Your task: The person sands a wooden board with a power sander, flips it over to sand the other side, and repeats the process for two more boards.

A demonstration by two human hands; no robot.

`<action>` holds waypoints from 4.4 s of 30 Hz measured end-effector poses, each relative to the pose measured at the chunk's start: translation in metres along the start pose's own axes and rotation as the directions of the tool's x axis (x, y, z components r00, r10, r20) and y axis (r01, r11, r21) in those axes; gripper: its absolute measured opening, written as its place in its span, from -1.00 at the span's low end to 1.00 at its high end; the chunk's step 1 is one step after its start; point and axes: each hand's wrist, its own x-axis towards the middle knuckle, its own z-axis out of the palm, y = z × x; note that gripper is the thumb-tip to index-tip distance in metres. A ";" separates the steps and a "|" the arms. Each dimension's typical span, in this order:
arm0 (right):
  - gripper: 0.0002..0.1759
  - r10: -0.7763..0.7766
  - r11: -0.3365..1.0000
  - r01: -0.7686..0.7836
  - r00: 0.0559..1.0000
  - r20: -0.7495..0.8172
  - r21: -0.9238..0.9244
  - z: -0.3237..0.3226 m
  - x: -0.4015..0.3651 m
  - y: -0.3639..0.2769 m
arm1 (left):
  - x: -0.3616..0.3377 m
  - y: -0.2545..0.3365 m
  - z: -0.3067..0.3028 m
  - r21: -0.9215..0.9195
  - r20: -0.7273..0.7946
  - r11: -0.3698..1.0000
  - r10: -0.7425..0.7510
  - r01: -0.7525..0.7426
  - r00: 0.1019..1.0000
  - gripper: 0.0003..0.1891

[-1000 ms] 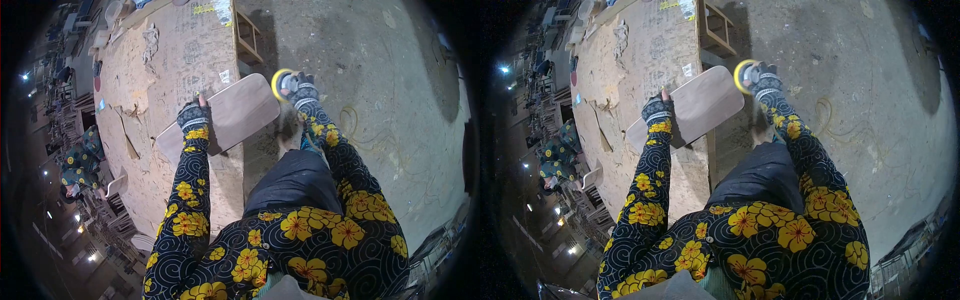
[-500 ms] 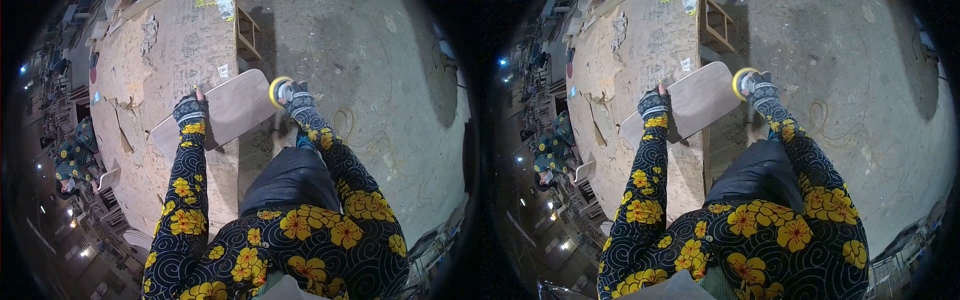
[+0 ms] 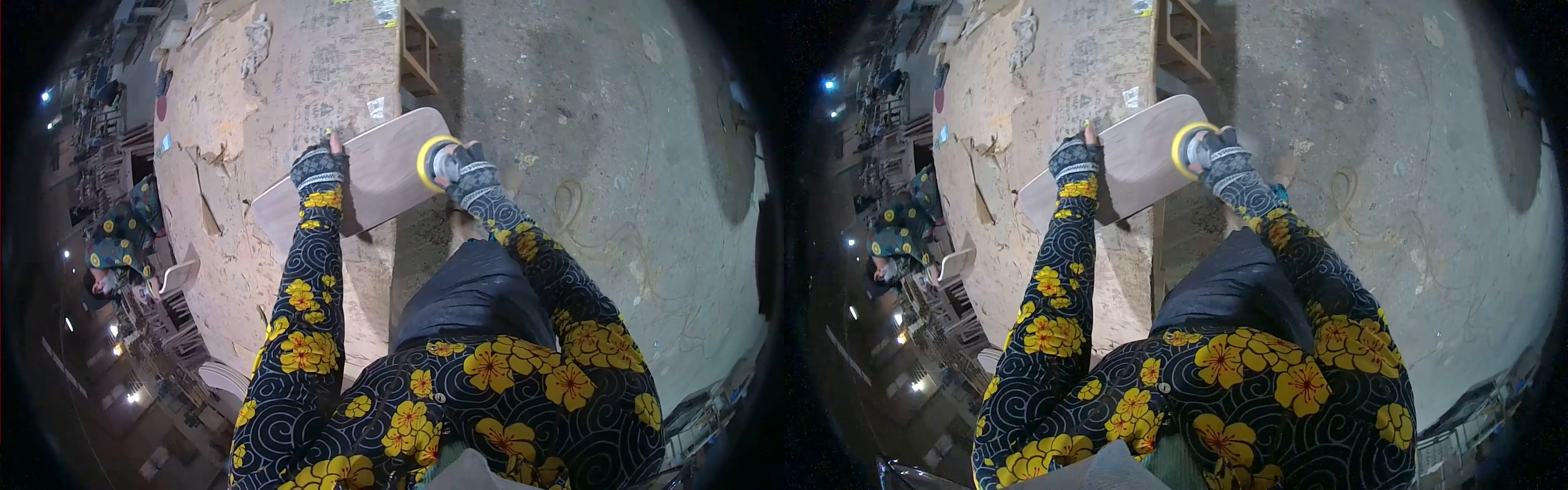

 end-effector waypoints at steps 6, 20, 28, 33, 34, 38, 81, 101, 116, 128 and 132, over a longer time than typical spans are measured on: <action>-0.25 0.104 0.994 -0.105 0.994 0.018 0.025 0.004 0.002 -0.058 | -0.001 -0.004 -0.003 -0.055 0.009 0.998 -0.016 0.016 1.000 -0.41; -0.32 -0.050 0.985 0.035 0.995 -0.089 -0.167 0.003 0.030 -0.105 | -0.019 -0.160 0.070 -0.140 -0.246 0.988 -0.105 0.072 0.964 -0.65; -0.30 -0.255 0.927 0.201 0.957 -0.141 -0.318 0.023 0.043 -0.118 | -0.028 -0.153 0.053 -0.271 -0.314 0.959 -0.172 0.086 0.934 -0.61; -0.22 0.055 0.963 -0.066 0.997 -0.050 -0.263 0.012 0.047 -0.119 | -0.026 -0.151 0.046 -0.276 -0.218 0.953 -0.188 0.124 0.958 -0.60; -0.23 0.010 0.958 -0.014 1.000 -0.016 -0.286 0.014 0.047 -0.129 | -0.027 -0.150 0.045 -0.288 -0.225 0.950 -0.190 0.121 0.955 -0.61; -0.27 -0.055 0.958 0.077 0.995 0.087 -0.276 0.023 0.038 -0.184 | -0.029 -0.150 0.039 -0.287 -0.215 0.950 -0.187 0.121 0.958 -0.62; -0.25 -0.147 0.948 0.119 0.986 -0.073 -0.297 0.026 0.030 -0.118 | -0.028 -0.150 0.045 -0.277 -0.251 0.953 -0.194 0.122 0.948 -0.60; -0.34 -0.315 0.902 0.330 0.944 0.097 -0.278 0.020 0.003 -0.136 | -0.027 -0.148 0.040 -0.260 -0.163 0.952 -0.209 0.162 0.964 -0.57; -0.37 -0.217 0.921 0.230 0.973 0.077 -0.314 -0.001 0.006 -0.127 | -0.029 -0.149 0.036 -0.265 -0.166 0.951 -0.207 0.159 0.964 -0.56; -0.77 -0.758 0.318 0.310 0.651 -0.044 -0.896 0.024 -0.014 -0.126 | -0.052 -0.117 -0.030 -0.389 0.081 0.899 -0.184 0.201 0.980 -0.67; -0.80 -0.830 0.443 0.568 0.552 -0.079 -0.694 0.004 -0.030 -0.133 | -0.018 -0.155 0.087 -0.222 -0.276 0.971 -0.148 0.087 0.950 -0.57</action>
